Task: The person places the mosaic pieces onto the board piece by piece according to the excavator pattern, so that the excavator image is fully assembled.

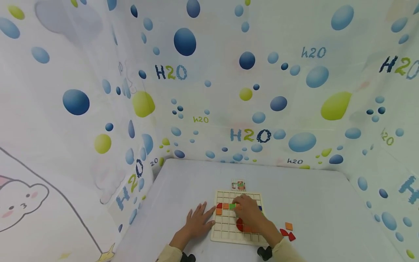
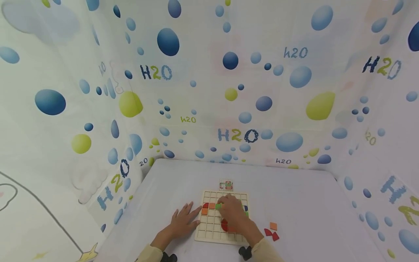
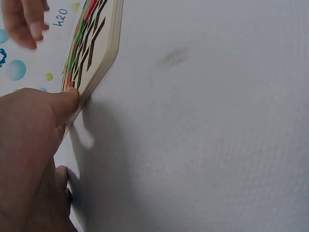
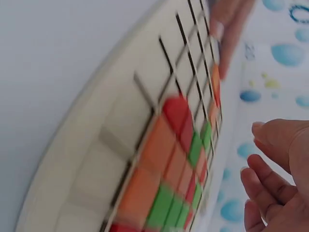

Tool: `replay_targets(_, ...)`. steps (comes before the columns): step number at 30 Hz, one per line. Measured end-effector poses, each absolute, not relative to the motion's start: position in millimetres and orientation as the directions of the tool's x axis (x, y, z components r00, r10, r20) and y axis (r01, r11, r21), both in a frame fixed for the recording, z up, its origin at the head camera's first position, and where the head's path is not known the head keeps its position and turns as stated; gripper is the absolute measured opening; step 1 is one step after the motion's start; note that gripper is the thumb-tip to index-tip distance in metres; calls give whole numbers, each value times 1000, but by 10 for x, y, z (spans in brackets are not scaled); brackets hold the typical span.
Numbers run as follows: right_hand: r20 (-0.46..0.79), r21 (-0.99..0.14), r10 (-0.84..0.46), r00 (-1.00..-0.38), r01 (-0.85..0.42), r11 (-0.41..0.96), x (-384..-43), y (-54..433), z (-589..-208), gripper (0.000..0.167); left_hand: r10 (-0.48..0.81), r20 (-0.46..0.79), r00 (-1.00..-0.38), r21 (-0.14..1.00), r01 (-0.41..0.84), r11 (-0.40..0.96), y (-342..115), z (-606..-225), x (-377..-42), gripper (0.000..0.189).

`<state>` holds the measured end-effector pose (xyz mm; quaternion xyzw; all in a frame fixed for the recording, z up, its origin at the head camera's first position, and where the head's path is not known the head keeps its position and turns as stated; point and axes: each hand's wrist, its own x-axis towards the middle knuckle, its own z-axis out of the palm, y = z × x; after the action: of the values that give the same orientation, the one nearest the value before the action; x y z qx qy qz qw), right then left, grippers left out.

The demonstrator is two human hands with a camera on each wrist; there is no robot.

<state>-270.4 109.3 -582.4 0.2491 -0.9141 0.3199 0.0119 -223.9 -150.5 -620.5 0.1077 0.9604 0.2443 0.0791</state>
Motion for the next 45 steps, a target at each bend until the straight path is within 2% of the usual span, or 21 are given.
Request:
replay_targets(4,123,-668,-311,-942,-310,677,-2689,1561,-5754,24,228,-92,-969,462,161,872,-1526,-6404,-2303,63)
replay_targets(8,64,-643,-211,-975,-202,739,-2631,2097,-5720,29,228,-88,-970,448,166,879,-1550,-6513,-2359,63)
replay_targets(13,-98,-606,-149,-984,-60,793,-2542,2693,-5723,32,231,-93,-969,444,167,880,-1533,-6483,-2351,64)
replay_targets(17,-180,-596,-156,-971,-18,803,-2466,2911,-5847,33,223,-103,-969,451,154,879,-1526,-6416,-2307,64)
replay_targets(25,-69,-604,-170,-983,-95,791,-2422,2910,-6087,19,240,-91,-967,491,166,855,-1525,-6359,-2284,63)
replay_targets(29,-28,-589,-135,-990,-92,803,-2471,2886,-6158,20,237,-94,-967,463,169,870,-1531,-6414,-2309,63)
replay_targets(37,4,-656,-67,-998,-54,753,-2568,2830,-6248,29,234,-89,-968,468,166,868,-1527,-6434,-2331,62)
replay_targets(45,40,-642,-47,-998,-62,764,-2651,2783,-6278,25,219,-115,-969,436,149,888,-1529,-6490,-2357,64)
